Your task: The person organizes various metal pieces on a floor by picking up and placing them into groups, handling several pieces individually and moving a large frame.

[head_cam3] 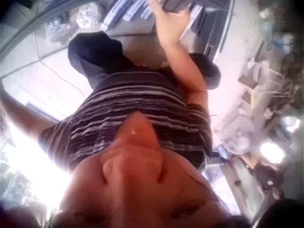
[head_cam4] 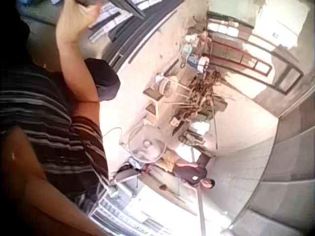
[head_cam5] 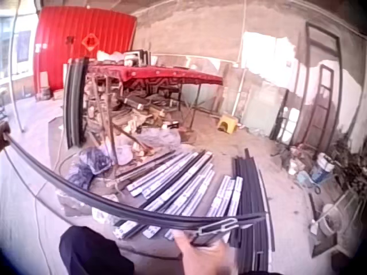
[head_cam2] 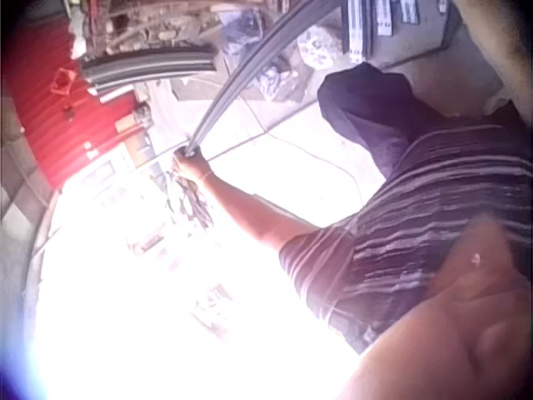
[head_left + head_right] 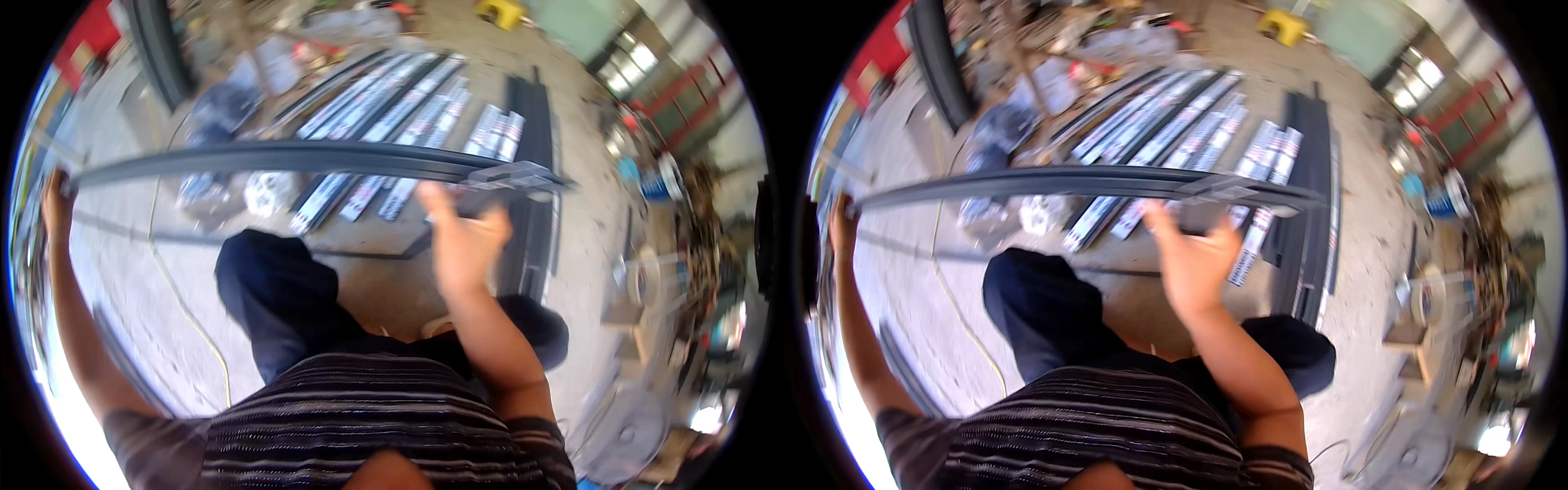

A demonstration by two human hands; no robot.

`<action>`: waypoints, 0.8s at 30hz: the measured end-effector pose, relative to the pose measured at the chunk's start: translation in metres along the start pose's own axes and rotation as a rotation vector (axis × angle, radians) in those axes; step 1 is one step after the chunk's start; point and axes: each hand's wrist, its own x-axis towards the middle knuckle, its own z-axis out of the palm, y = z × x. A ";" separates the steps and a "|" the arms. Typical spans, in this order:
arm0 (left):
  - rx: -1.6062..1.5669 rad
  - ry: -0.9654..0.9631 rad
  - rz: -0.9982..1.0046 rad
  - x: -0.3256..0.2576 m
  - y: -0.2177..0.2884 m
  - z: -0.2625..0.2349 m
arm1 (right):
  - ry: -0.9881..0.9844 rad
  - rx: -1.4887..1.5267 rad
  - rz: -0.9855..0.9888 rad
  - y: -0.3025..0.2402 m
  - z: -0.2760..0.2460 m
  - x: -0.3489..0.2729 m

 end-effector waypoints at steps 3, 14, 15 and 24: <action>0.124 0.179 0.348 -0.012 0.100 -0.027 | -0.106 0.240 -0.046 0.019 0.006 0.004; -0.486 -0.175 0.954 -0.053 0.521 -0.139 | -0.312 0.009 -0.131 0.008 -0.032 0.012; -0.519 -0.209 0.973 -0.054 0.530 -0.148 | -0.307 -0.061 -0.173 0.004 -0.037 0.011; -0.358 -0.152 0.894 -0.039 0.509 -0.173 | -0.145 -0.131 -0.176 0.008 -0.066 0.015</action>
